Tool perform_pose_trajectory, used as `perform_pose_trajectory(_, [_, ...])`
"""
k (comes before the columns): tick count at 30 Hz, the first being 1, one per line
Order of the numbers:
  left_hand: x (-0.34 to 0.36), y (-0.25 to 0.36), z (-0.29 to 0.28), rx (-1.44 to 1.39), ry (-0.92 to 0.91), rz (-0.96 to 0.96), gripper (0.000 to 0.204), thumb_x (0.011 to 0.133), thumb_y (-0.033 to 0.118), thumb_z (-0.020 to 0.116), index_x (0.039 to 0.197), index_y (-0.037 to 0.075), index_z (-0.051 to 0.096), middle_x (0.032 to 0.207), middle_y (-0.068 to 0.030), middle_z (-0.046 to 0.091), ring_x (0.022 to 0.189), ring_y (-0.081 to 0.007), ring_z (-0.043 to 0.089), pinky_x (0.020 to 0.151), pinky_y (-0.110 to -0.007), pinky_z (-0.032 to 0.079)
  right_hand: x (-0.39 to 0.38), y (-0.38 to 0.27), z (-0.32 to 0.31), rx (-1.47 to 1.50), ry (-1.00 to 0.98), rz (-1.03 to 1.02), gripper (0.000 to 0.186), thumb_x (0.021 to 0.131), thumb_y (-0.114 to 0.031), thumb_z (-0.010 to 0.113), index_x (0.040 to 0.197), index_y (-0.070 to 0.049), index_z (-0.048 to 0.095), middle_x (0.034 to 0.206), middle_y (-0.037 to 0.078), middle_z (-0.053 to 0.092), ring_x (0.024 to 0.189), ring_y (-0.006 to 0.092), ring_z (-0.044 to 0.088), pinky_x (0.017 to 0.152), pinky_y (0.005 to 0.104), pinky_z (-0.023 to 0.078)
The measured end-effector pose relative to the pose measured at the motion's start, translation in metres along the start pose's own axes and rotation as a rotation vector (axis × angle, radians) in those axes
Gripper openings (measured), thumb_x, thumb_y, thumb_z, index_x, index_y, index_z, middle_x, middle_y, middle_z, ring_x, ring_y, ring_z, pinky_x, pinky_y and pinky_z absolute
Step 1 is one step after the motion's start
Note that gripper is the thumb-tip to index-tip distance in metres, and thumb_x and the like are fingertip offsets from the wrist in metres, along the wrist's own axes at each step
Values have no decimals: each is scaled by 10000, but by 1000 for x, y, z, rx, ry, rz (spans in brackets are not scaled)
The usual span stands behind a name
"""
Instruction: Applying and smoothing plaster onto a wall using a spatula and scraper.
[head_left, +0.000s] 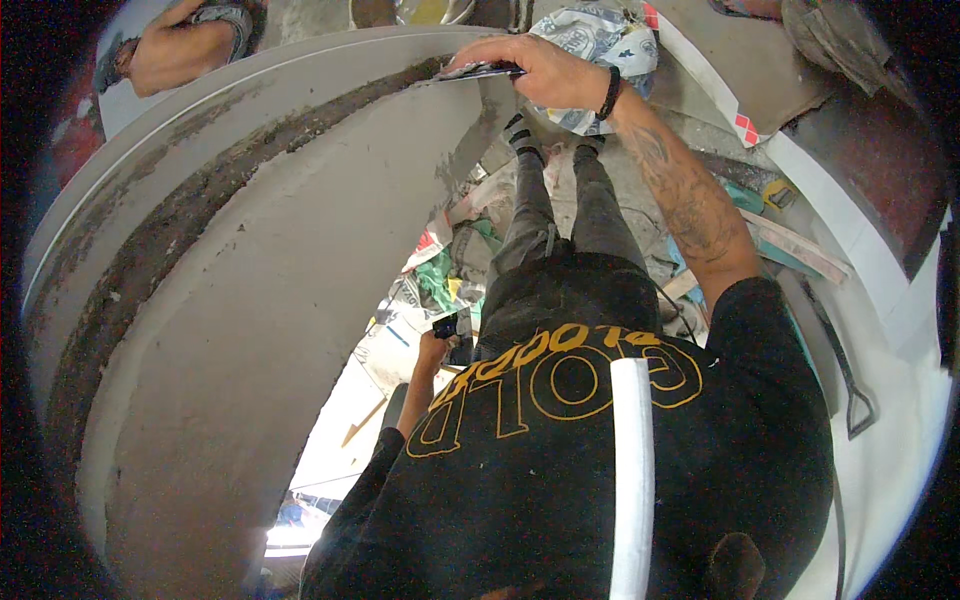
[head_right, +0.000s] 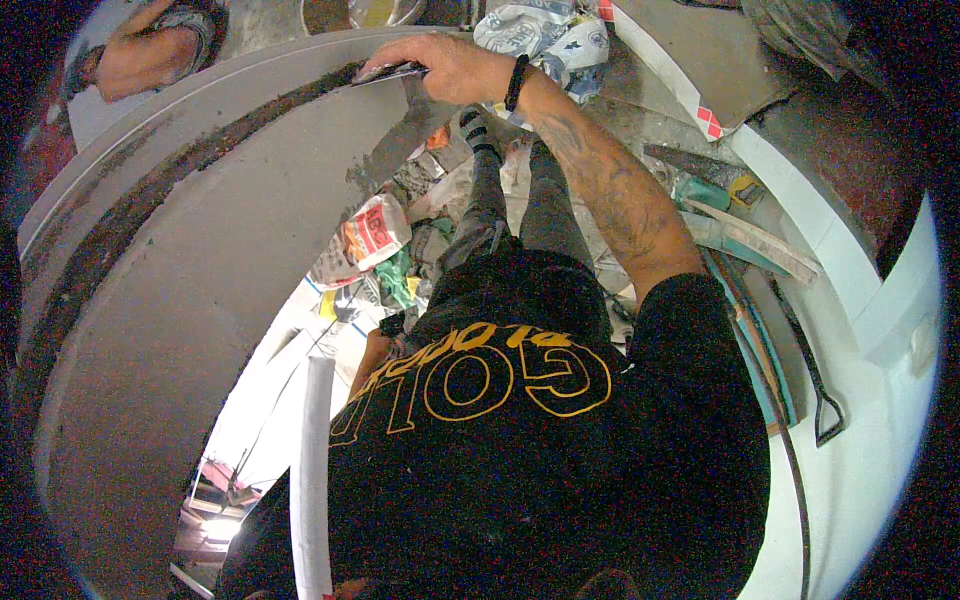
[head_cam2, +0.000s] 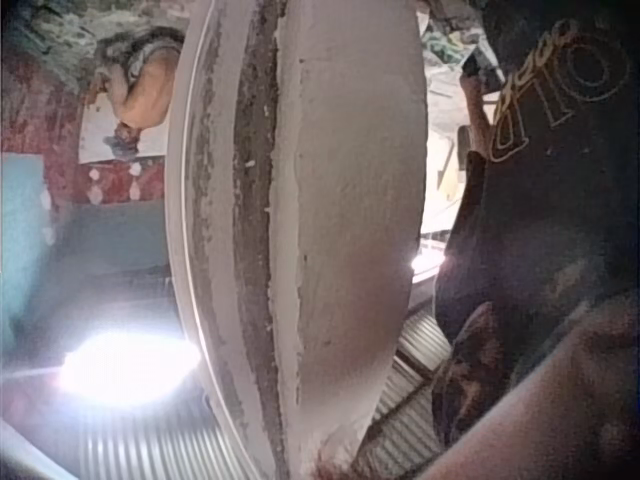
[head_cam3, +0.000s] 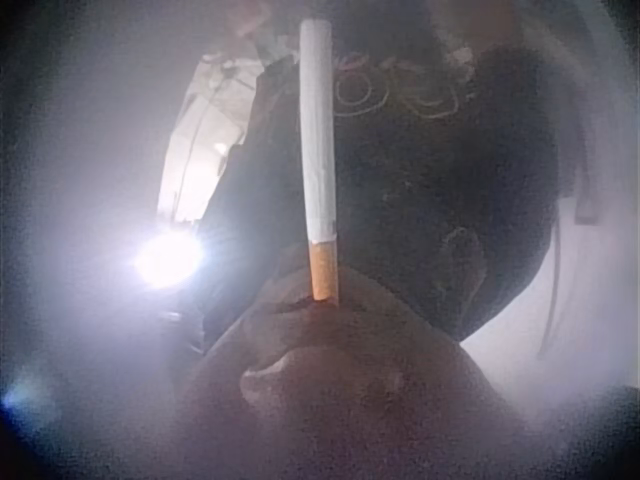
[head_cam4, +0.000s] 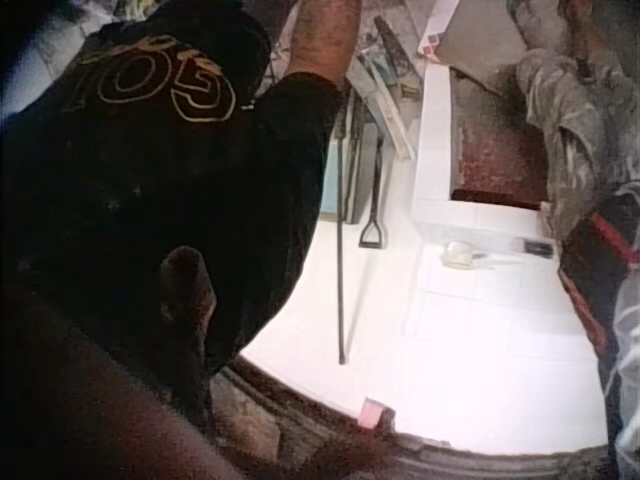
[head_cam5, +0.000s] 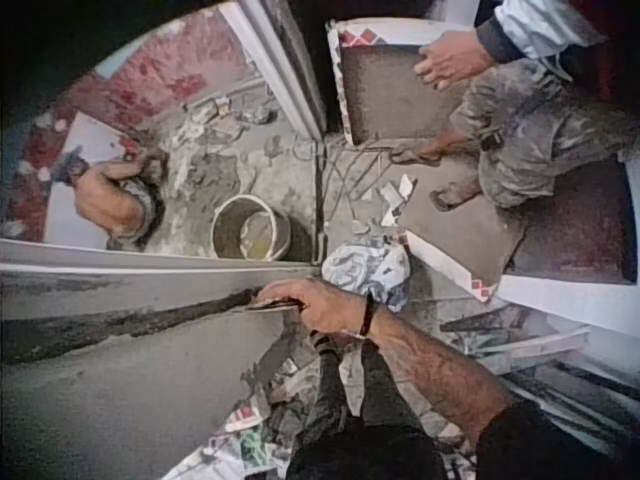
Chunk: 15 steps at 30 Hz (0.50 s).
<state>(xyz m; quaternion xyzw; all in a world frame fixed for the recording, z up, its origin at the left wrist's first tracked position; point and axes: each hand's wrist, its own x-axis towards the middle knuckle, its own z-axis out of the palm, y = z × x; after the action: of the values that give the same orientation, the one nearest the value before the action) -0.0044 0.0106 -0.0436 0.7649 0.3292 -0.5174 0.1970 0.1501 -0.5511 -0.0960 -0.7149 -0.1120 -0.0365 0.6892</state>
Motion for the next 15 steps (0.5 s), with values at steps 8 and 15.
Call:
perform_pose_trajectory(8, [-7, 4, -8, -49, -35, 41, 120, 705, 36, 666, 802, 18, 598, 621, -6, 554, 492, -103, 477, 433, -268, 354, -15, 15, -4, -112, 29, 17, 583, 580, 170, 375, 1093, -48, 547, 1137, 111, 546, 1117, 244, 474, 990, 323, 326])
perform_pose_trajectory(15, [8, -20, -8, 79, 52, 27, 92, 704, 14, 635, 792, 9, 608, 619, -19, 557, 500, -107, 479, 445, -263, 352, -40, 23, -15, -118, 8, 271, 623, 538, 162, 343, 1096, -27, 546, 1136, 123, 552, 1131, 246, 467, 1005, 313, 301])
